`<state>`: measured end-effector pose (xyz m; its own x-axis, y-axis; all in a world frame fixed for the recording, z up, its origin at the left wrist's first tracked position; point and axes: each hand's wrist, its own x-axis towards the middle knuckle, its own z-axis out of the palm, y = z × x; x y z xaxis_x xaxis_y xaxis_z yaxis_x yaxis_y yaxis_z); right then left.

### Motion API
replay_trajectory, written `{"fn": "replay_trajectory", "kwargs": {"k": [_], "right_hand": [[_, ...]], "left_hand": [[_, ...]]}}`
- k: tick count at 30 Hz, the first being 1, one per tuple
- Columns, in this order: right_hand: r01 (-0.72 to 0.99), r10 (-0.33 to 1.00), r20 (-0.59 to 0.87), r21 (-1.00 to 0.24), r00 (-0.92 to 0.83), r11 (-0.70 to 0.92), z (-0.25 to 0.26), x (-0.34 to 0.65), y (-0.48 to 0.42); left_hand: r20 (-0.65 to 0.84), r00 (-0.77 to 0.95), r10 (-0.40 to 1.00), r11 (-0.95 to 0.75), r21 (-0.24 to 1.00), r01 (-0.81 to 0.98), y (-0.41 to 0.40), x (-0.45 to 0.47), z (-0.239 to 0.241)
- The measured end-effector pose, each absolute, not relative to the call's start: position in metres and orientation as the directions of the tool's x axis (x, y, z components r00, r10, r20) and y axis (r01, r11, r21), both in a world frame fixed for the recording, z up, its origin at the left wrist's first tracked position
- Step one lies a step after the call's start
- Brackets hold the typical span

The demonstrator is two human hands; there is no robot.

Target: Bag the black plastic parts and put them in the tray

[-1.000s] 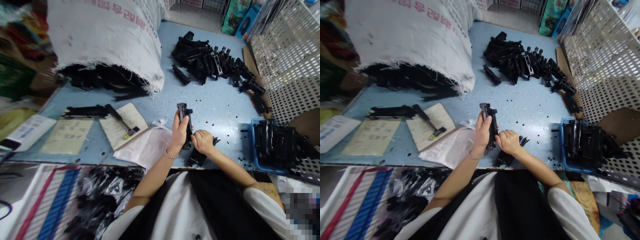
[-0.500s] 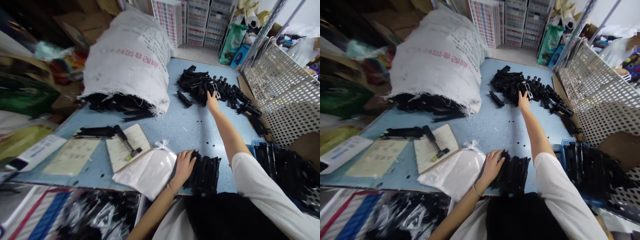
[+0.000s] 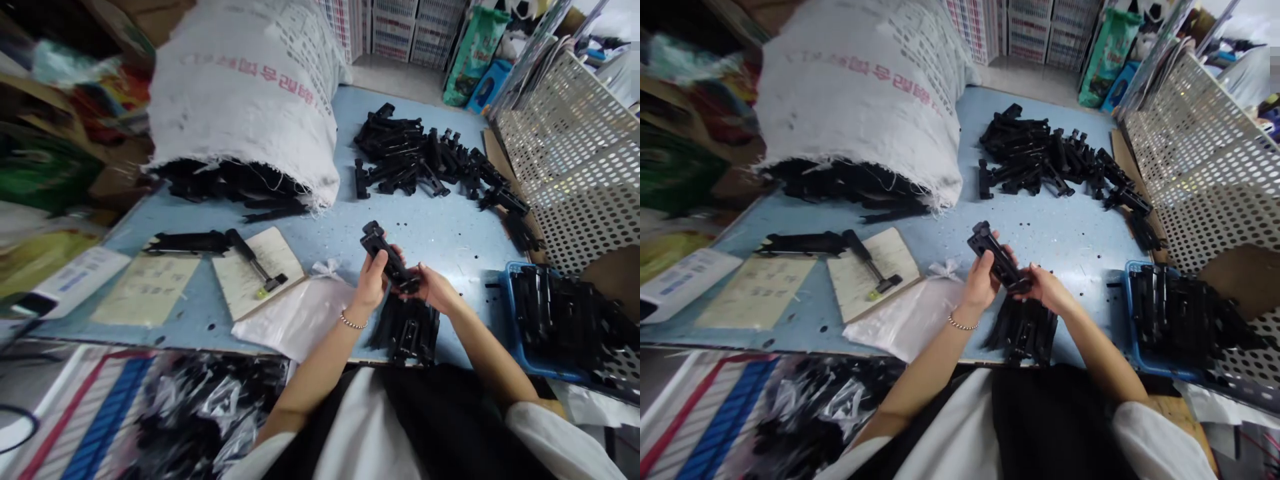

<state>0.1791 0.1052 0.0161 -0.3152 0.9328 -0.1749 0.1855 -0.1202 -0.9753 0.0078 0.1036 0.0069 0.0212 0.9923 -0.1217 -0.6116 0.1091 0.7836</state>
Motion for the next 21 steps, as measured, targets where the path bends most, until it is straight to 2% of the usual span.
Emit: {"fn": "replay_trajectory", "kwargs": {"k": [1, 3, 6, 7, 8, 11, 13, 14, 17, 19, 21], "right_hand": [[0.262, 0.966, -0.064, -0.965, -0.250, 0.004, 0.019, 0.177, 0.103], [0.437, 0.965, 0.209, -0.861, -0.161, 0.259, 0.027, 0.173, 0.108], [0.601, 0.864, 0.449, -0.633, -0.228, 0.488, 0.038, 0.160, 0.126], [0.622, 0.850, 0.464, -0.596, -0.249, 0.508, 0.040, 0.154, 0.131], [0.616, 0.866, 0.434, -0.618, -0.249, 0.487, 0.042, 0.148, 0.134], [0.511, 0.935, 0.225, -0.790, -0.274, 0.340, 0.040, 0.133, 0.130], [0.473, 0.900, 0.219, -0.790, -0.377, 0.390, 0.034, 0.132, 0.115], [0.476, 0.853, 0.277, -0.734, -0.442, 0.485, 0.030, 0.133, 0.106], [0.479, 0.657, 0.475, -0.452, -0.585, 0.753, 0.012, 0.139, 0.076], [0.484, 0.597, 0.523, -0.351, -0.608, 0.801, -0.001, 0.138, 0.064], [0.511, 0.611, 0.491, -0.338, -0.620, 0.790, -0.010, 0.133, 0.067]], "left_hand": [[-0.143, 0.006, 0.990, 0.118, 0.788, -0.604, 0.098, 0.008, 0.012], [-0.192, 0.024, 0.981, 0.170, 0.800, -0.575, 0.084, 0.010, 0.019], [-0.256, 0.139, 0.957, 0.290, 0.783, -0.550, 0.064, 0.014, 0.023], [-0.263, 0.140, 0.954, 0.297, 0.788, -0.539, 0.060, 0.015, 0.024], [-0.261, 0.112, 0.959, 0.280, 0.803, -0.527, 0.058, 0.015, 0.024], [-0.263, -0.035, 0.964, 0.210, 0.840, -0.501, 0.058, 0.009, 0.024], [-0.294, -0.065, 0.954, 0.216, 0.818, -0.532, 0.061, 0.001, 0.024], [-0.313, -0.049, 0.948, 0.234, 0.796, -0.558, 0.063, -0.004, 0.024], [-0.333, 0.013, 0.943, 0.277, 0.760, -0.589, 0.068, -0.011, 0.023], [-0.330, -0.043, 0.943, 0.256, 0.801, -0.541, 0.071, -0.012, 0.018], [-0.284, -0.214, 0.935, 0.161, 0.874, -0.458, 0.073, -0.013, 0.010]]}}
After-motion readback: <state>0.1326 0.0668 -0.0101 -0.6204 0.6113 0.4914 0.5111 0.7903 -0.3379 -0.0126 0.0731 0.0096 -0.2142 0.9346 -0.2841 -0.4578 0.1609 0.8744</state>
